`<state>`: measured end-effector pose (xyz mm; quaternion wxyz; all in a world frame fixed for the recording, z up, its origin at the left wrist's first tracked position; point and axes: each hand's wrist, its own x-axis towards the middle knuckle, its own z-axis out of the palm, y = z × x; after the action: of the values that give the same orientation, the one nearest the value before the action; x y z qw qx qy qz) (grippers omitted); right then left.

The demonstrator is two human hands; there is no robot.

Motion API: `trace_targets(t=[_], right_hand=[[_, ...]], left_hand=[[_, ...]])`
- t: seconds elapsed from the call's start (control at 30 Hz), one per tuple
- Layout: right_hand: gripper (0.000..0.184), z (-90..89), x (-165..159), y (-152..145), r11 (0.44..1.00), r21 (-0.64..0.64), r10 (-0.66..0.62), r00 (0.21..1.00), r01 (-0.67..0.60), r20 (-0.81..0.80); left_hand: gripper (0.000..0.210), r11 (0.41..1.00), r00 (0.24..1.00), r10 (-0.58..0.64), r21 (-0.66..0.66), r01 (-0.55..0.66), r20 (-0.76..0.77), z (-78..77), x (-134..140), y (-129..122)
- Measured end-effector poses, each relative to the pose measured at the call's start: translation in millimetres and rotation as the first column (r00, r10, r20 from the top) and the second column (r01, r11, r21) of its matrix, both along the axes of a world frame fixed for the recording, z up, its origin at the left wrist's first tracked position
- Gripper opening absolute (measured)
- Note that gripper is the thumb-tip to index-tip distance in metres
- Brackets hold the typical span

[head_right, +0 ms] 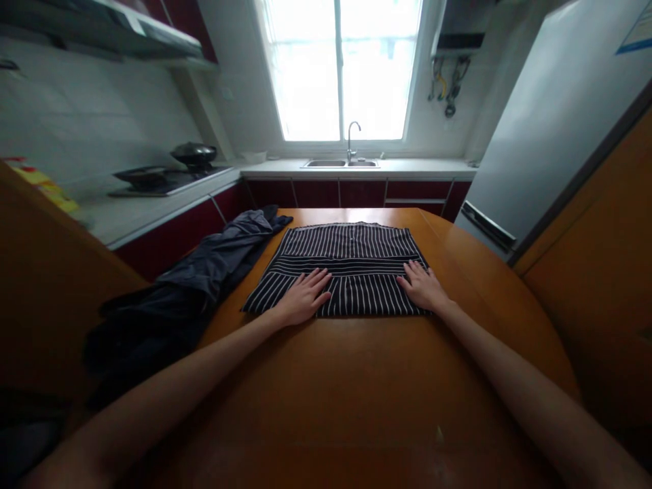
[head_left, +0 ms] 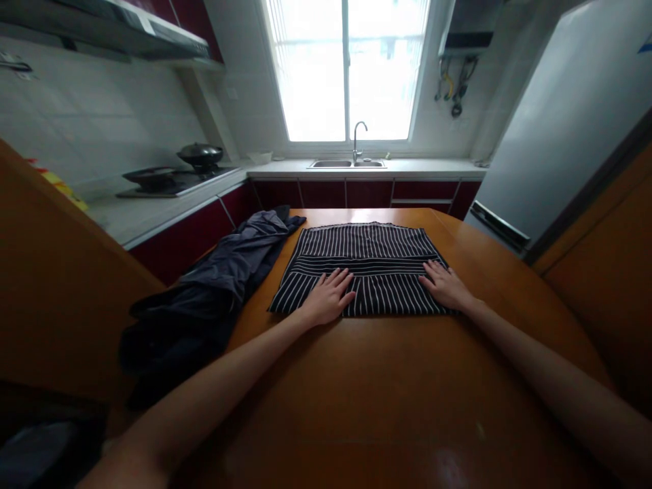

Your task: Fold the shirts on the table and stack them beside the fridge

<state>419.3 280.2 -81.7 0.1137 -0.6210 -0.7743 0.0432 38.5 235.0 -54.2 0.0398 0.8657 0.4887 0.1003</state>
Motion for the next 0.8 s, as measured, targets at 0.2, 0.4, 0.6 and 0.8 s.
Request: trace_targets(t=[0.2, 0.4, 0.6, 0.8], right_hand=[[0.065, -2.3, 54.1, -11.9, 0.989, -0.03, -0.149, 0.986, 0.147, -0.08], [0.044, 15.0, 62.0, -55.7, 0.903, 0.429, 0.071, 0.979, 0.018, -0.191], [0.023, 24.7, 44.5, -102.0, 0.838, 0.338, 0.403, 0.903, -0.429, 0.147], [0.034, 27.4, 55.3, -102.2, 0.883, 0.288, 0.287, 0.912, -0.37, 0.292]], left_hand=[[0.062, 0.999, 0.999, 0.04, 0.008, -0.04, 0.007, 2.9, -48.7, -19.7], [0.05, 0.972, 0.999, -0.036, 0.233, 0.032, 0.011, 11.8, -99.3, -64.2], [0.048, 0.977, 1.0, -0.003, 0.214, 0.002, 0.002, 20.2, -128.9, -82.7], [0.053, 0.989, 0.995, 0.099, 0.112, -0.096, -0.021, 29.3, -121.1, -77.9]])
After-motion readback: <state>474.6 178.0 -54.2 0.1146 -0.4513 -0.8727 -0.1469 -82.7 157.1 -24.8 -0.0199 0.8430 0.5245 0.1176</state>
